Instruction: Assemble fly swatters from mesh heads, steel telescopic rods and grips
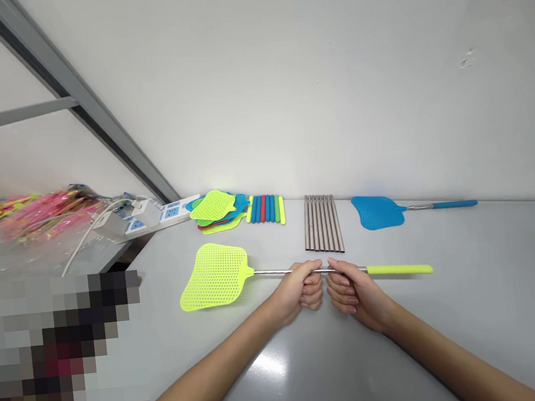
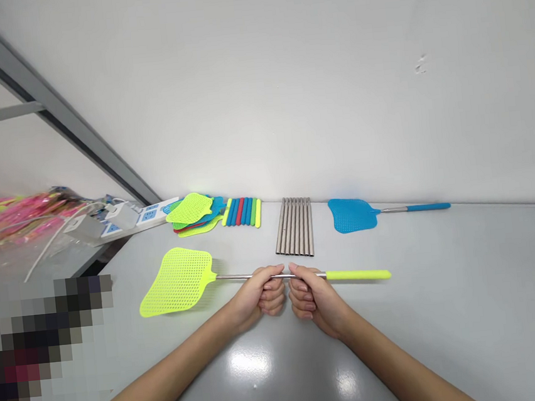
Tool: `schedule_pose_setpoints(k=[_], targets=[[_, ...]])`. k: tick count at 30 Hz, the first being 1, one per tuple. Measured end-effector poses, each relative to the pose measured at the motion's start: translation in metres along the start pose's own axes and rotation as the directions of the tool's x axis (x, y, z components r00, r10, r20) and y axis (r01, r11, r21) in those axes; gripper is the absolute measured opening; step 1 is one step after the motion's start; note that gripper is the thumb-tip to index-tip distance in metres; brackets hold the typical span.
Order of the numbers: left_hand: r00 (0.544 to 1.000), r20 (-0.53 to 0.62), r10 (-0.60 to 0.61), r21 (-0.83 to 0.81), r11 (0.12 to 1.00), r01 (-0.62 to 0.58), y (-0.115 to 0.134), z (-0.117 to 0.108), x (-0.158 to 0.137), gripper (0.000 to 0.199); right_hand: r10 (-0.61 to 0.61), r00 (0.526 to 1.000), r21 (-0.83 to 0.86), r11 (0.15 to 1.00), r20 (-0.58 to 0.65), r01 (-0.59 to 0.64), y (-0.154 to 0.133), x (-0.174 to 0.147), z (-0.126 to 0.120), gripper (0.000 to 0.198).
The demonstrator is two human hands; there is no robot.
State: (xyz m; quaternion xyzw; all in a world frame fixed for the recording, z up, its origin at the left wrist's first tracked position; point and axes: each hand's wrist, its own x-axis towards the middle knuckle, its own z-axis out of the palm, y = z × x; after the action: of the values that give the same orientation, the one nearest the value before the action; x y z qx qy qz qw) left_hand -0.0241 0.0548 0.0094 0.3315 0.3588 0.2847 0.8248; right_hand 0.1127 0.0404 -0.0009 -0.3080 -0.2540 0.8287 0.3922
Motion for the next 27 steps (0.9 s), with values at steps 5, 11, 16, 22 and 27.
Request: schedule_pose_setpoints(k=[5,11,16,22,27], targets=[[1.000,0.004,0.008,-0.007,1.000,-0.008,0.0003,0.0000,-0.0004,0.045,0.006,1.000,0.001,1.000,0.001,-0.006,-0.0005,0.0001,-0.0005,0.042],[1.000,0.012,0.023,-0.018,1.000,-0.023,-0.0003,0.0005,0.0000,0.044,0.006,1.000,0.004,1.000,0.004,-0.006,-0.0005,0.0002,-0.0012,0.042],[0.999,0.016,0.029,-0.022,0.999,-0.029,-0.0005,0.0013,-0.0002,0.044,0.008,1.000,0.002,1.000,0.001,-0.008,-0.0001,-0.0003,-0.0011,0.042],[0.999,0.020,0.037,-0.016,0.999,-0.037,-0.0004,0.0010,-0.0001,0.044,0.013,1.000,-0.010,1.000,-0.022,-0.013,-0.0019,-0.0012,-0.0003,0.042],[0.999,0.023,0.042,-0.008,0.999,-0.042,-0.0012,0.0007,-0.0002,0.044,0.017,0.999,-0.021,1.000,-0.027,-0.018,-0.0019,-0.0016,-0.0005,0.042]])
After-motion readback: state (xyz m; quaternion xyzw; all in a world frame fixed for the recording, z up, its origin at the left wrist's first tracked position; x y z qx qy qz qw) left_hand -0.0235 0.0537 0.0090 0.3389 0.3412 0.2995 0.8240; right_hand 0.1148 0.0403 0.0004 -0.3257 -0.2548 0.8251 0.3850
